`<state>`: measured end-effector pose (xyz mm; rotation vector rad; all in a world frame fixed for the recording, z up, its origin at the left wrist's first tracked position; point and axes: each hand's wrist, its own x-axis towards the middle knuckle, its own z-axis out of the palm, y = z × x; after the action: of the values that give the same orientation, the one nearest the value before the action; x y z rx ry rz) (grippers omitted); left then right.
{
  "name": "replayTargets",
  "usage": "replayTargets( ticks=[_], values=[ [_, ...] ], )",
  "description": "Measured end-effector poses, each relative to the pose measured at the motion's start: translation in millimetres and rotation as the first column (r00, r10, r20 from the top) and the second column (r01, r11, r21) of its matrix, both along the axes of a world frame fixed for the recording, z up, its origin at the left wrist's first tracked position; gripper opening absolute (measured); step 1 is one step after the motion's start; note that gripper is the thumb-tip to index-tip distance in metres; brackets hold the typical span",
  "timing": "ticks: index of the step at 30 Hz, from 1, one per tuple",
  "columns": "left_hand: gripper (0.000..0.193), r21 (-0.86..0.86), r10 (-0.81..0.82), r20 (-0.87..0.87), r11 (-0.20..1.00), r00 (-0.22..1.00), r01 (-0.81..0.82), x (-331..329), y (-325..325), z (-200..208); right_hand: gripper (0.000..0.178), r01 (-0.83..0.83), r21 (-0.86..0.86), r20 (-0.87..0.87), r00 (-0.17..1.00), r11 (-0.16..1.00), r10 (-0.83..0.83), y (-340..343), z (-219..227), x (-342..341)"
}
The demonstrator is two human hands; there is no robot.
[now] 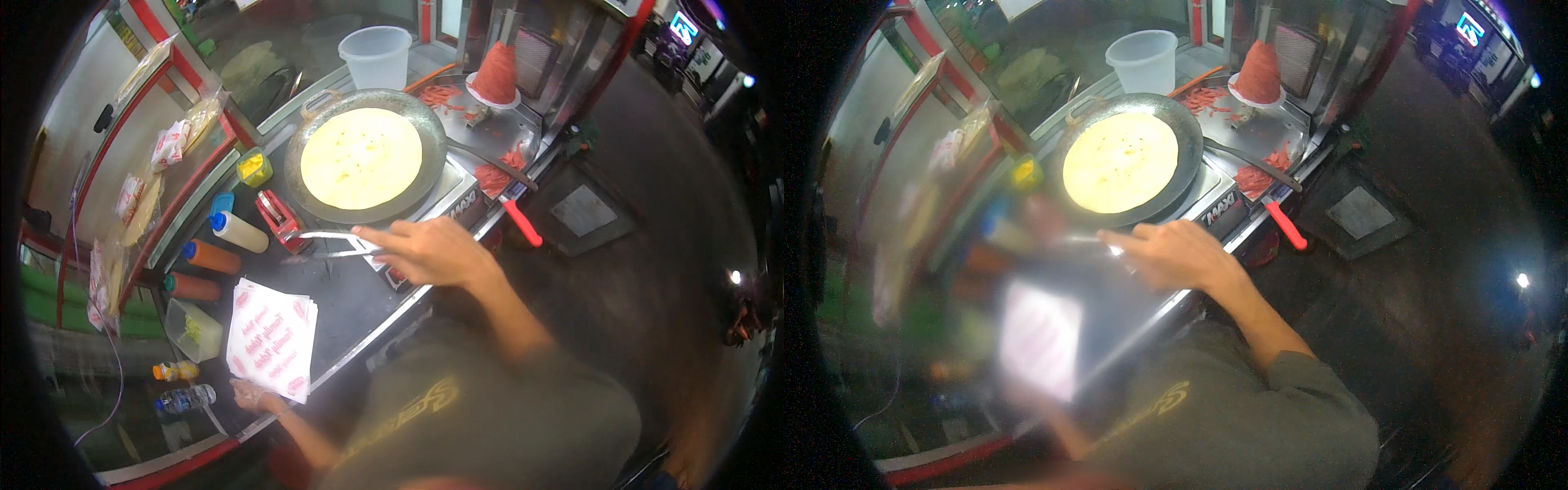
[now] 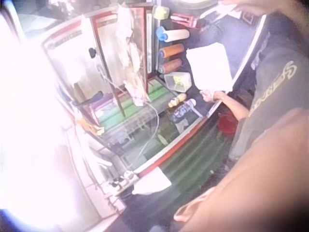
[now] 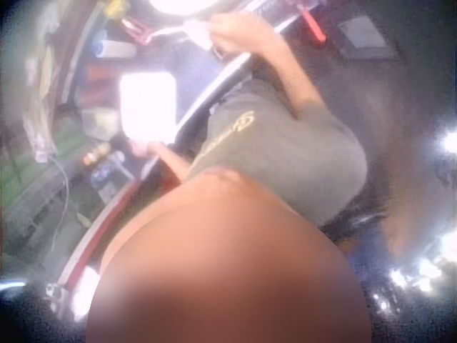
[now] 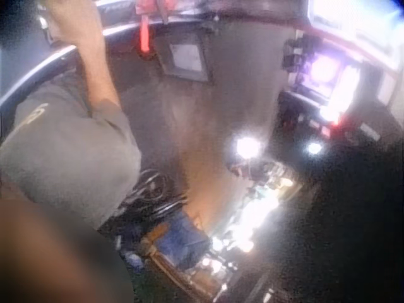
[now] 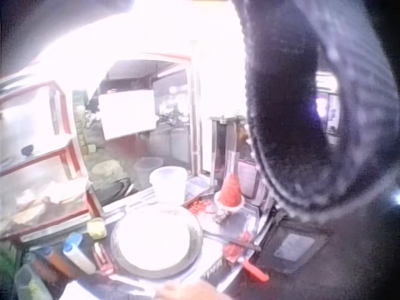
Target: The person assembles tacos by placing tortillas on a flat griddle, adding shredded lettuce and cooked meat, then drizzling sauce. The person uses tongs to handle the meat and a spatula to flip tortillas.
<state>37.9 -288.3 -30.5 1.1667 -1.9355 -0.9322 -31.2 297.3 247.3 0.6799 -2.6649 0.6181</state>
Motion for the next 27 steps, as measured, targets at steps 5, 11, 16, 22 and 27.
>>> replayTargets(
  ticks=[5,11,16,22,27],
  values=[
    [0.054,-0.093,-0.090,-0.144,0.993,0.986,0.077,8.8,-9.3,-10.5,0.061,0.122,0.055,-0.055,0.991,0.991,-0.119,76.0,20.0,-19.3],
    [0.045,-0.248,0.095,0.045,0.965,0.994,-0.081,20.1,6.1,-1.2,0.062,0.308,0.130,-0.092,0.950,0.942,-0.298,168.7,42.0,-53.4],
    [0.055,-0.425,0.157,0.234,0.904,0.959,-0.044,12.5,14.6,16.7,0.046,0.342,0.112,-0.030,0.940,0.933,-0.341,198.9,36.5,-79.5],
    [0.057,-0.279,0.138,0.264,0.958,0.955,-0.062,7.7,34.7,46.6,0.043,0.293,0.010,0.019,0.956,0.956,-0.293,210.5,10.1,-97.9],
    [0.049,-0.329,0.244,0.124,0.925,0.962,-0.192,17.6,7.2,17.8,0.053,0.302,-0.214,-0.054,0.946,0.929,-0.320,207.6,-2.1,-105.1]
  ],
)
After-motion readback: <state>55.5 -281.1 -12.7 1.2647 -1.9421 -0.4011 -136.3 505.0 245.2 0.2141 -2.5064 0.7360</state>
